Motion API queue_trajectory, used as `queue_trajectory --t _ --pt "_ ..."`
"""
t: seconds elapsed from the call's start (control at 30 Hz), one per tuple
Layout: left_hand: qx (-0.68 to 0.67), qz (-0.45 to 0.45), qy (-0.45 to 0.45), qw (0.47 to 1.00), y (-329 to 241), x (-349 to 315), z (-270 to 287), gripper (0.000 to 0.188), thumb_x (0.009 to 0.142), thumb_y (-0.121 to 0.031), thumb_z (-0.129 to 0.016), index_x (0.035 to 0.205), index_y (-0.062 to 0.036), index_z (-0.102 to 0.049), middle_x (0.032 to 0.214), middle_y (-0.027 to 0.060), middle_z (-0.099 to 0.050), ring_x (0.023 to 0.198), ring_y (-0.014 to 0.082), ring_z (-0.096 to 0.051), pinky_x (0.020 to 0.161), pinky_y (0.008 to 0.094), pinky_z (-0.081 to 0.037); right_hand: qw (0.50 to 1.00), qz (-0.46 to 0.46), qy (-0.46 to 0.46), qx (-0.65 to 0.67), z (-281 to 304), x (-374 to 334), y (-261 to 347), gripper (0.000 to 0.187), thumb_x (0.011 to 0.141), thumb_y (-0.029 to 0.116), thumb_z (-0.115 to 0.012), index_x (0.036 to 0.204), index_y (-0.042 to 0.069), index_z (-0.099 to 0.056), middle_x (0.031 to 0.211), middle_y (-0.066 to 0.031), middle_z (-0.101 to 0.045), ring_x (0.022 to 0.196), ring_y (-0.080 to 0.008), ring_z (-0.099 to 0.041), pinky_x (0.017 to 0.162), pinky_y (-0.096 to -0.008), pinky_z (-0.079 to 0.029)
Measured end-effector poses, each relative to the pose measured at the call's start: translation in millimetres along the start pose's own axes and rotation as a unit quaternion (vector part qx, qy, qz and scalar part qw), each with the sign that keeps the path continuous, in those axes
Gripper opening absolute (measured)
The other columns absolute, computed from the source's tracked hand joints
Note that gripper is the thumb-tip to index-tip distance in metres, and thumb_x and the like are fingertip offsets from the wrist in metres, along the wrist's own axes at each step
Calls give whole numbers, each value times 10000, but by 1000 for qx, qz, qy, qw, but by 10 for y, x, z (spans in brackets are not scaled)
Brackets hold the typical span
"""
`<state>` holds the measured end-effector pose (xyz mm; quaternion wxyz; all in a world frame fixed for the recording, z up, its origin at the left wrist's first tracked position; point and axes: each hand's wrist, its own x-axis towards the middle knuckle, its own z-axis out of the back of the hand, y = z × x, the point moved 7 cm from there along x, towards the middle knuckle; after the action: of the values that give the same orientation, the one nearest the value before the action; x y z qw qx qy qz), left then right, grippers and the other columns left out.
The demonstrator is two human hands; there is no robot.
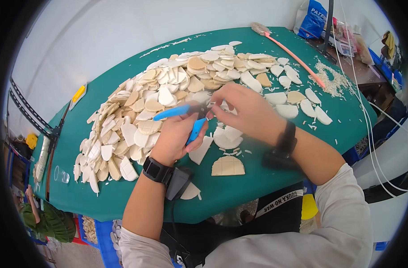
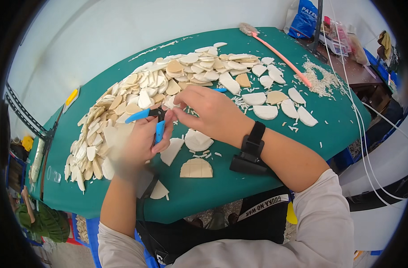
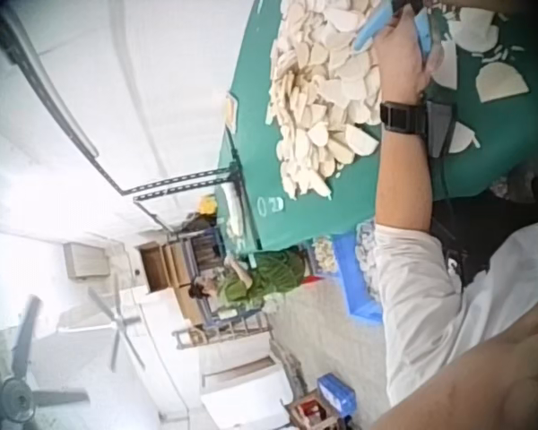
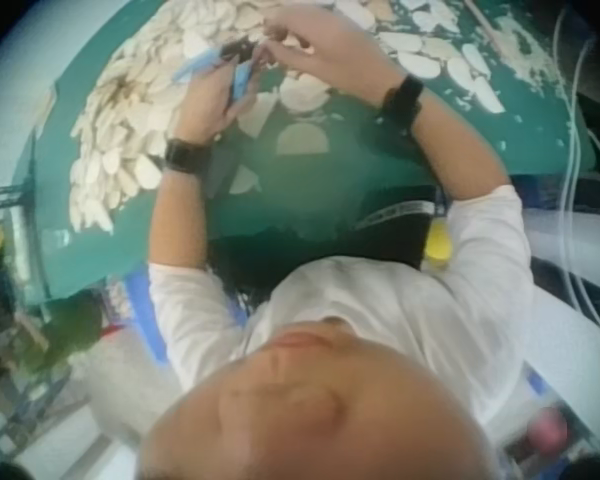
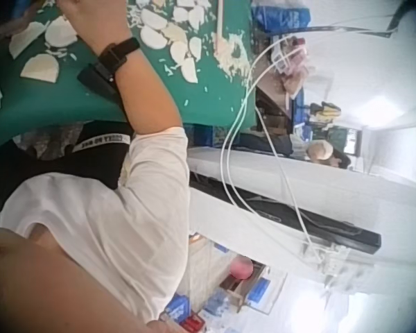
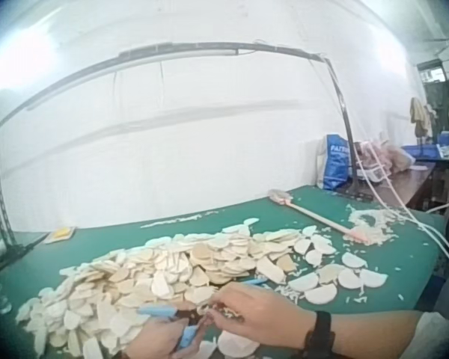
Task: The recorder is using a pair of nippers to trim or clean the edges of small wooden slices on a work table.
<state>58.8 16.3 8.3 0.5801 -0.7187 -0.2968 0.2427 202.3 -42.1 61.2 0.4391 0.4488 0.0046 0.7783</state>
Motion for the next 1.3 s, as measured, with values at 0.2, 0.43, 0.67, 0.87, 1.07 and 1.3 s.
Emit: queue_trajectory --t 0.2,0.43,0.67,0.87,1.07,1.3 --pt "-6 -4 1 1000 54 46 65 225 1050 -106 -432 1151 39 -571 719 106 -599 367 111 -372 376 249 -292 999 35 -14 -14 34 -2 56 145 896 132 -700 987 45 -628 900 -74 -633 800 -246 -653 666 -346 -539" --pt "-3 -11 23 1000 42 60 32 219 1032 -71 -417 1131 40 -578 708 105 -595 368 117 -366 380 252 -296 998 52 -8 -31 12 -16 27 151 882 88 -692 1022 62 -641 917 -82 -630 827 -266 -640 704 -362 -530" --pt "16 1 15 1000 18 28 -18 237 1010 -62 -388 1095 46 -581 698 102 -588 372 118 -371 383 254 -300 999 48 -13 -15 16 -21 46 134 880 82 -686 998 56 -628 915 -85 -629 816 -267 -634 703 -367 -527" --pt "28 8 11 1000 14 15 0 226 986 -53 -399 1067 48 -583 698 105 -587 375 116 -370 385 259 -299 999 37 3 -6 -9 -17 39 137 867 76 -689 989 59 -630 904 -88 -630 795 -259 -636 684 -365 -526" --pt "35 -12 18 999 -47 -24 -35 182 996 -164 -510 991 6 -574 645 54 -536 393 94 -354 409 257 -274 996 69 -29 -43 23 -9 109 65 855 91 -664 877 65 -609 813 -56 -606 758 -249 -625 643 -360 -524" --pt "14 -21 91 996 -1 16 66 137 956 -95 -525 949 6 -618 569 57 -509 334 98 -332 359 271 -236 990 76 -91 -81 193 44 57 87 846 90 -666 875 47 -596 803 -86 -595 754 -270 -616 655 -382 -509"
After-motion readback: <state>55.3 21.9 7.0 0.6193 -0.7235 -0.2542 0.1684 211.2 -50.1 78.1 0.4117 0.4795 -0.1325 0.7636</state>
